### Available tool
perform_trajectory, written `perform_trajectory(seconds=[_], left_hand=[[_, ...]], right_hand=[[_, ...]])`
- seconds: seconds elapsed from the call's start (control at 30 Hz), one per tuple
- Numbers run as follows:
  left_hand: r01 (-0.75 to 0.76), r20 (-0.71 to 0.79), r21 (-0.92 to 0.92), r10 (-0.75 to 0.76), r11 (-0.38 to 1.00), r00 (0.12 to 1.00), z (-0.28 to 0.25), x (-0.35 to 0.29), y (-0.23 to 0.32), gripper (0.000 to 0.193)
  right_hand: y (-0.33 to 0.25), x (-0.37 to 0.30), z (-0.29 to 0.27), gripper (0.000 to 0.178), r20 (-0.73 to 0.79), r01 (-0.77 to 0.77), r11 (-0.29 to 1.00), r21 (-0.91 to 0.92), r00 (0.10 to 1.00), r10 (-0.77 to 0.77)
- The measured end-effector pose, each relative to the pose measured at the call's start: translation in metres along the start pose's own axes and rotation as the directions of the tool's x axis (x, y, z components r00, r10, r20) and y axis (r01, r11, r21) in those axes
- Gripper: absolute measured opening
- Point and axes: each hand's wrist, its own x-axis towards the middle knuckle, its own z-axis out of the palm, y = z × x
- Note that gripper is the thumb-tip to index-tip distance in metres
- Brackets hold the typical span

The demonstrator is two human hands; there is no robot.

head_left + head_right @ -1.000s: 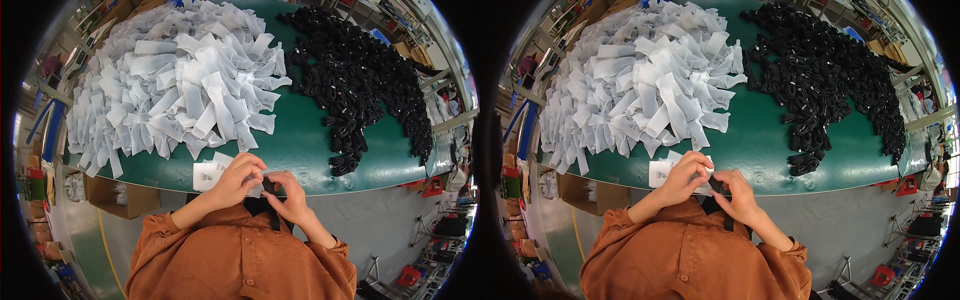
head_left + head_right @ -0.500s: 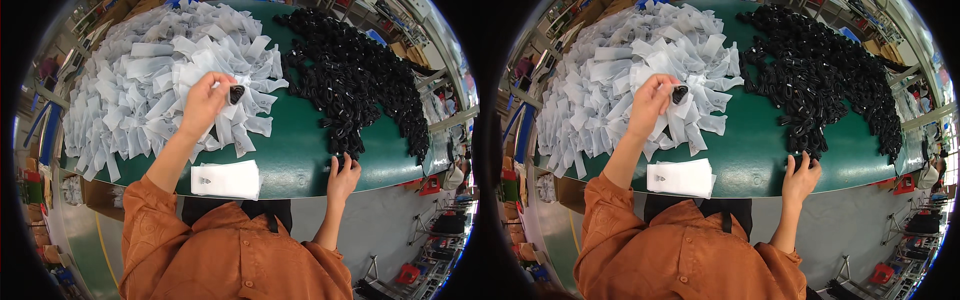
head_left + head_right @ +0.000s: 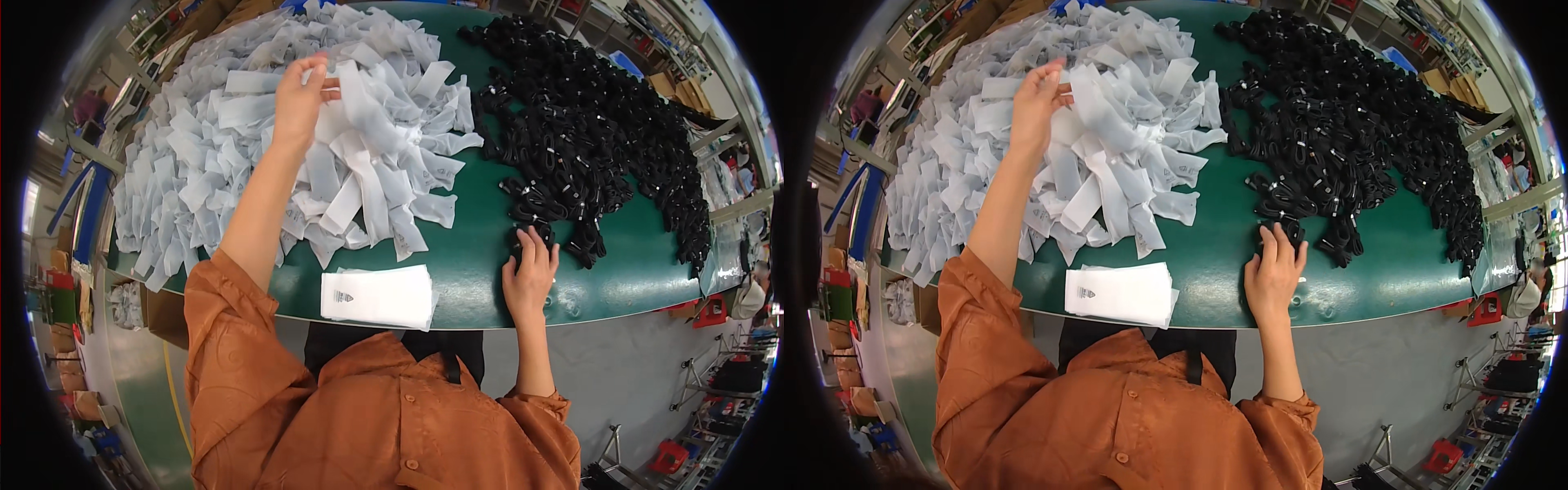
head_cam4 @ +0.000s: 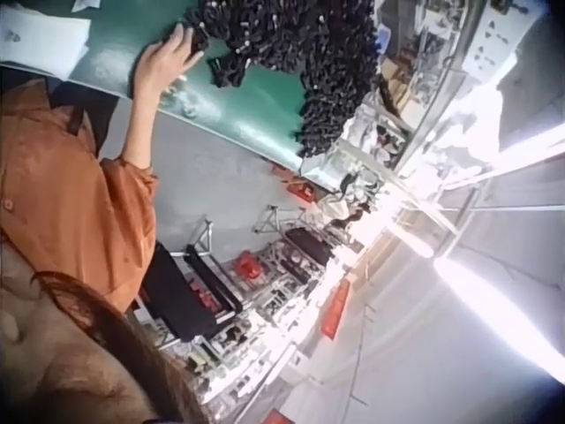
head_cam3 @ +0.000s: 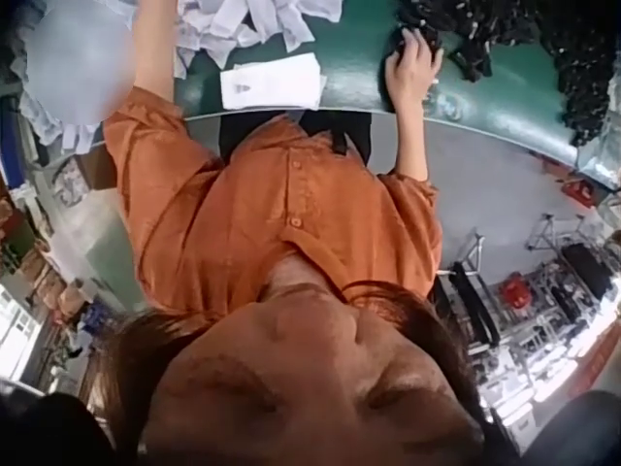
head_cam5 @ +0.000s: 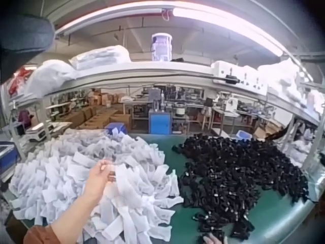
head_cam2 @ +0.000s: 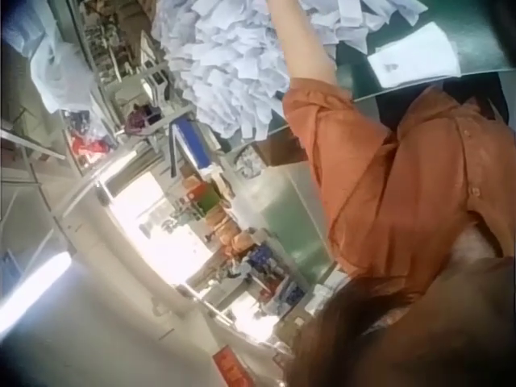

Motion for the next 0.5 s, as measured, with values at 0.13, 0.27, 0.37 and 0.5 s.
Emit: perform_trajectory(seconds=[0.13, 0.27, 0.37, 0.5], left_hand=[[-0.303, 0.150, 0.548, 0.265, 0.780, 0.953, -0.009, -0.062, -0.002, 0.031], [-0.266, 0.638, 0.447, -0.095, 0.854, 0.765, -0.010, -0.204, 0.005, 0.018], [-0.392, 0.732, 0.497, -0.132, 0.774, 0.668, -0.009, -0.264, -0.007, 0.029], [-0.472, 0.697, 0.556, -0.074, 0.684, 0.713, 0.002, -0.282, -0.014, 0.024]], right_hand=[[-0.002, -0.005, 0.004, 0.048, 0.028, -0.018, 0.999, 0.030, 0.999, 0.017], [-0.023, -0.005, -0.012, 0.045, 0.029, -0.004, 0.978, 0.209, 1.000, -0.002], [-0.044, -0.007, -0.023, 0.038, 0.077, -0.052, 0.865, 0.499, 0.997, 0.015], [-0.059, -0.025, -0.028, 0.040, 0.162, -0.065, 0.809, 0.584, 0.986, -0.038]])
